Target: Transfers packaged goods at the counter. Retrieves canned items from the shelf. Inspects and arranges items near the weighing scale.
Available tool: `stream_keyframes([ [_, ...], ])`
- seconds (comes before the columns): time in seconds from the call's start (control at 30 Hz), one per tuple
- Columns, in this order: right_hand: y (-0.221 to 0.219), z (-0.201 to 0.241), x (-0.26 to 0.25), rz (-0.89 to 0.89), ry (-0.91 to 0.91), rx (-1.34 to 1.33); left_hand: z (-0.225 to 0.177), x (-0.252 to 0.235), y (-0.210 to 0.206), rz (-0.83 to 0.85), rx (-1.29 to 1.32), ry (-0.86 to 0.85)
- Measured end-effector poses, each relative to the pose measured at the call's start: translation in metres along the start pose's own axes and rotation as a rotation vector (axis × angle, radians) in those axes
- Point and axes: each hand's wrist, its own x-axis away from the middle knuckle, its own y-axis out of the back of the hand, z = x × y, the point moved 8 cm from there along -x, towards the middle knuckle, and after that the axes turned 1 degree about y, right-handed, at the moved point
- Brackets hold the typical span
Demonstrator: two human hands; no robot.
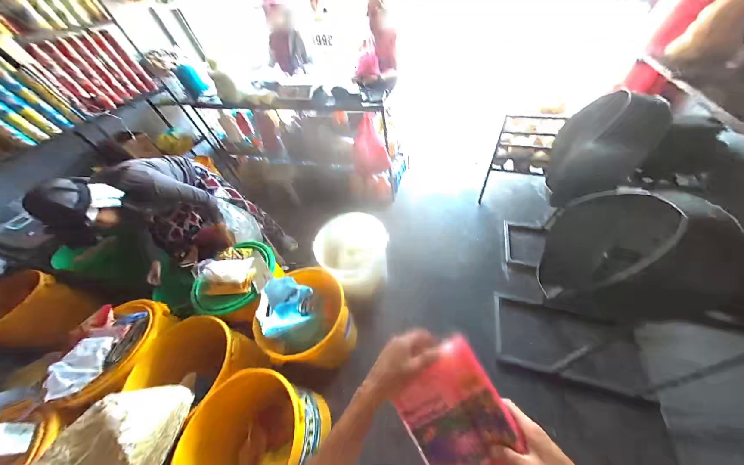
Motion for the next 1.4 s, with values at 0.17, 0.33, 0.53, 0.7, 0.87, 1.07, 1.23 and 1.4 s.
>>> stream_keyframes([
  [0.17,0.128,0.007,-0.146,-0.353,0.052,-0.297,-0.016,-0.196,0.093,-0.37,0.354,-0.221],
  [0.33,0.213,0.06,-0.385,-0.378,0.126,-0.418,0.035,-0.331,0.094,-0.148,0.855,0.001],
  [0.53,0.263,0.174,-0.654,-0.023,0.145,-0.256,0.038,-0.448,0.24,-0.533,1.004,0.201],
  [0.7,0.273,0.214,-0.859,0.113,0.13,-0.228,0.093,-0.581,0.353,-0.637,1.148,0.178],
  [0.87,0.321,0.243,-0.998,-0.089,0.073,-0.331,0.107,-0.739,0.489,-0.536,1.037,0.12],
  [1.07,0.348,0.302,-1.144,0.023,0.207,-0.545,0.065,-0.878,0.678,-0.506,0.832,-0.028],
  [1.23,0.306,0.349,-1.311,0.092,0.155,-0.441,0.113,-0.937,0.812,-0.711,0.69,0.057],
  [1.4,0.202,0.424,-1.494,0.472,0.1,-0.41,0.187,-0.913,0.941,-1.184,0.705,0.239],
])
